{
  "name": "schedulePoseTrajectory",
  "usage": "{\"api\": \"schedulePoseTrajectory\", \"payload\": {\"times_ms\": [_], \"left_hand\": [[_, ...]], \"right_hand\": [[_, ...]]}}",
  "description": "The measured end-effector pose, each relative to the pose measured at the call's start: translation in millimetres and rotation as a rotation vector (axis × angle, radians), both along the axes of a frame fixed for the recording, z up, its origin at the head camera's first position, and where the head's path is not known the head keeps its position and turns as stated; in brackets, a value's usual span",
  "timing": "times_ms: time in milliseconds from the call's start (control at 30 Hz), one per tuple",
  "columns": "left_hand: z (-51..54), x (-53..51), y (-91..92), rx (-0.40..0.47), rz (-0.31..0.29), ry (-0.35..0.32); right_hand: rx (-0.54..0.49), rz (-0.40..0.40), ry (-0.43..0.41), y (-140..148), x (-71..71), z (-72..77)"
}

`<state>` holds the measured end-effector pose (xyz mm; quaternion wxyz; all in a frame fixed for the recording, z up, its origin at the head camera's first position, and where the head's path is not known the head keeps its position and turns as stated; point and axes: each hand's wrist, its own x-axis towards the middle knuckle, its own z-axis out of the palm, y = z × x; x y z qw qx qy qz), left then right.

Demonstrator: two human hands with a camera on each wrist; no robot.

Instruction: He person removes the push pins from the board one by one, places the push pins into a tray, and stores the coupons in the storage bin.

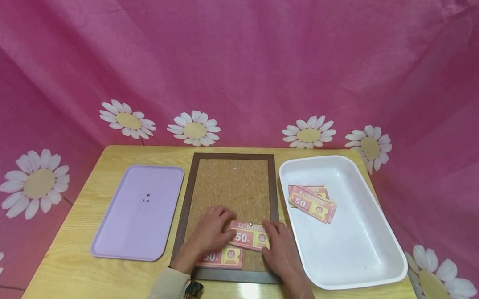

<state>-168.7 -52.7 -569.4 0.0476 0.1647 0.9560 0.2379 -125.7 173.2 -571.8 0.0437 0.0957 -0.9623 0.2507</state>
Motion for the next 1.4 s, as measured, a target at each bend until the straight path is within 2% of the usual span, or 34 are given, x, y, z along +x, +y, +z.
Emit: {"api": "schedulePoseTrajectory", "payload": {"times_ms": [233, 433, 567, 667, 800, 1100, 1400], "left_hand": [[0.0, -1.9, 9.9, -0.046, -0.031, 0.01], [0.0, 0.2, 22.2, -0.064, -0.037, 0.005], [-2.1, -0.4, 30.7, -0.069, -0.038, 0.038], [-4.2, -1.7, 35.6, -0.075, -0.036, 0.065], [-5.1, -3.5, 39.0, -0.085, -0.029, 0.083], [-7.2, -4.9, 41.1, -0.084, -0.033, 0.071], [-5.3, -5.3, 43.2, -0.088, -0.017, 0.086]], "right_hand": [[0.016, -0.002, -0.006, -0.5, -1.4, -0.2], [0.013, 0.007, 0.043, -1.3, -1.0, -1.9], [0.015, 0.01, 0.067, -1.4, -0.9, -4.0], [0.017, -0.004, 0.056, -1.6, -0.5, -4.3], [0.014, -0.019, 0.037, -1.9, -1.0, -3.4], [0.036, 0.008, 0.094, -1.1, -0.3, -4.3], [0.023, -0.017, 0.024, -4.9, -0.6, 1.9]]}}
